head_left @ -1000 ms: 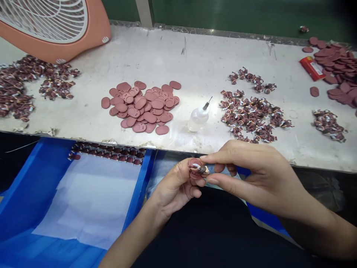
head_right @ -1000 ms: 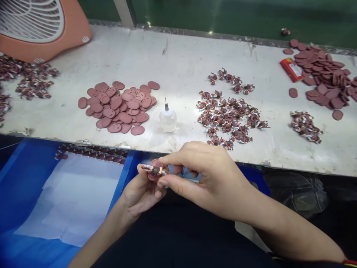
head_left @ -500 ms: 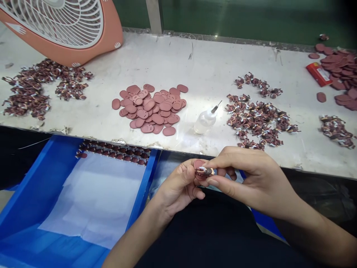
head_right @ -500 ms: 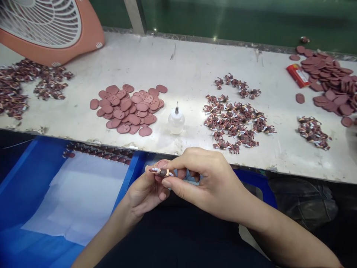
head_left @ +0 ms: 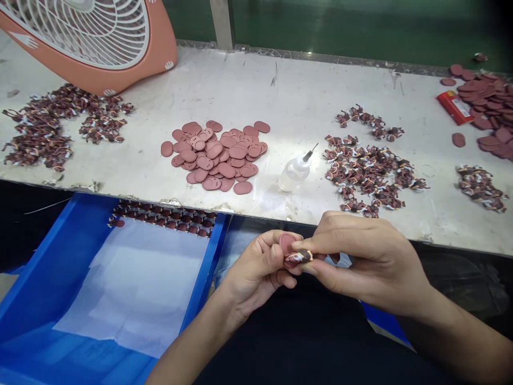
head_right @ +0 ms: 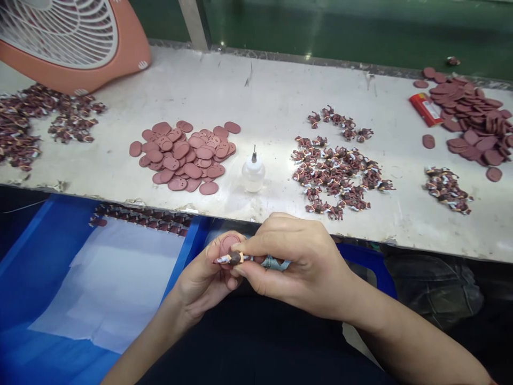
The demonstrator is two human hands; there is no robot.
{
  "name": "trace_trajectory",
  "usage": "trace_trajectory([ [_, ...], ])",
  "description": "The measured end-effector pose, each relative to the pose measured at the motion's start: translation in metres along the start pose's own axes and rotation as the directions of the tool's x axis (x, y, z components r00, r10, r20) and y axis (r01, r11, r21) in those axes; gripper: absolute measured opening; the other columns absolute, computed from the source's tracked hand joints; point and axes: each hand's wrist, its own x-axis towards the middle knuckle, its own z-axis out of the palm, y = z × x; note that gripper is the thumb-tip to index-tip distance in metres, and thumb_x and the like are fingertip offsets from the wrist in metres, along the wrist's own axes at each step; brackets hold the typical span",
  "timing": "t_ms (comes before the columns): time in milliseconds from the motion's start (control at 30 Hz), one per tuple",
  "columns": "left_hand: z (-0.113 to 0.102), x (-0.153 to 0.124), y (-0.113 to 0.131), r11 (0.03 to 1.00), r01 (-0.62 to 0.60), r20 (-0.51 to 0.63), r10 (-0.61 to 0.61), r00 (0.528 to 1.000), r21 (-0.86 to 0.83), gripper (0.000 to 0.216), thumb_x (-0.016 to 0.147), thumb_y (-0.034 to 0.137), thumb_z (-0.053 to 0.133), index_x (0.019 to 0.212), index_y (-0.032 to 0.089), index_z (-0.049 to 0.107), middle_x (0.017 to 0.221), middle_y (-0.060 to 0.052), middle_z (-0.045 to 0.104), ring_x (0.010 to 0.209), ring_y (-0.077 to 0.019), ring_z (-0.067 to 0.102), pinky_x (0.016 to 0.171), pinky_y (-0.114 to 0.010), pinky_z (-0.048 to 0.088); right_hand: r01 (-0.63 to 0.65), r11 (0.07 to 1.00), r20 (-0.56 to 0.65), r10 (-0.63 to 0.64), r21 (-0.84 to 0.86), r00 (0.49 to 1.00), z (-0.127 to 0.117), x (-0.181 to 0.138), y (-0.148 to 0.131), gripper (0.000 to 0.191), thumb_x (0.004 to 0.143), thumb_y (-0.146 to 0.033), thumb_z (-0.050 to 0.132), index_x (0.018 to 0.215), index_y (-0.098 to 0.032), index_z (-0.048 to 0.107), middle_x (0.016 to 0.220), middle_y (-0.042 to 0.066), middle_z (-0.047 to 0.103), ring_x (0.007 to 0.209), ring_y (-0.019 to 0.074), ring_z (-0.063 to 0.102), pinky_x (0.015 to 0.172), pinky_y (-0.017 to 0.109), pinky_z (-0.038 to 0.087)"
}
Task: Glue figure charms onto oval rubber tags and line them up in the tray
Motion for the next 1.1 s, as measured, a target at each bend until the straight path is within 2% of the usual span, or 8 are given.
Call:
trace_trajectory([
  [233, 0.013, -0.009, 0.005, 0.998, -0.057, 0.059, 0.056, 0.997, 0.016, 0.036, 0.059, 0.042, 0.089, 0.085, 0.020, 0.078, 0.058, 0.001, 0.071, 0.044, -0.0057, 0.061, 0.045, -0.010, 0.051, 0.132, 0.989, -0.057, -0.136, -0.067, 0.989, 0.002, -0.005, -0.009, 0.012, 0.082, -0.002, 0.069, 0.091, -0.009, 0.070, 0.070, 0.005, 0.066, 0.059, 0.0096, 0.058, 0.057, 0.024, 0.050],
  [433, 0.023, -0.019, 0.008, 0.997, -0.048, 0.074, 0.044, 0.996, 0.054, 0.030, 0.058, 0.032, 0.090, 0.084, 0.024, 0.078, 0.060, 0.001, 0.075, 0.043, -0.0071, 0.063, 0.047, -0.013, 0.053, 0.203, 0.963, -0.021, -0.210, -0.179, 0.977, 0.000, -0.008, -0.019, 0.007, 0.086, -0.009, 0.069, 0.093, -0.010, 0.070, 0.065, 0.002, 0.065, 0.055, 0.0104, 0.060, 0.050, 0.025, 0.050],
  [633, 0.019, -0.021, 0.006, 1.000, 0.028, 0.079, -0.028, 0.996, 0.000, 0.030, 0.057, 0.018, 0.092, 0.083, 0.024, 0.080, 0.070, 0.001, 0.080, 0.053, -0.0063, 0.068, 0.056, -0.012, 0.057, 0.230, 0.951, 0.123, -0.208, -0.207, 0.970, -0.006, -0.015, -0.020, 0.015, 0.089, -0.012, 0.068, 0.104, -0.010, 0.068, 0.069, 0.002, 0.070, 0.062, 0.0120, 0.064, 0.055, 0.025, 0.055],
  [833, 0.018, -0.022, 0.007, 0.999, 0.037, 0.104, -0.036, 0.994, -0.012, 0.029, 0.058, 0.013, 0.091, 0.083, 0.024, 0.079, 0.073, 0.003, 0.080, 0.056, -0.0058, 0.070, 0.057, -0.012, 0.058, 0.223, 0.954, 0.110, -0.205, -0.198, 0.973, -0.007, -0.017, -0.019, 0.020, 0.085, -0.010, 0.070, 0.105, -0.010, 0.068, 0.069, 0.003, 0.070, 0.061, 0.0136, 0.064, 0.055, 0.027, 0.055],
  [1100, 0.016, -0.022, 0.005, 1.000, 0.021, 0.096, -0.021, 0.995, 0.000, 0.029, 0.059, 0.014, 0.091, 0.085, 0.022, 0.079, 0.071, 0.001, 0.080, 0.054, -0.0054, 0.069, 0.057, -0.011, 0.057, 0.230, 0.944, 0.084, -0.216, -0.235, 0.973, -0.002, -0.017, -0.018, 0.015, 0.087, -0.012, 0.069, 0.102, -0.011, 0.068, 0.064, 0.002, 0.067, 0.055, 0.0132, 0.061, 0.051, 0.027, 0.052],
])
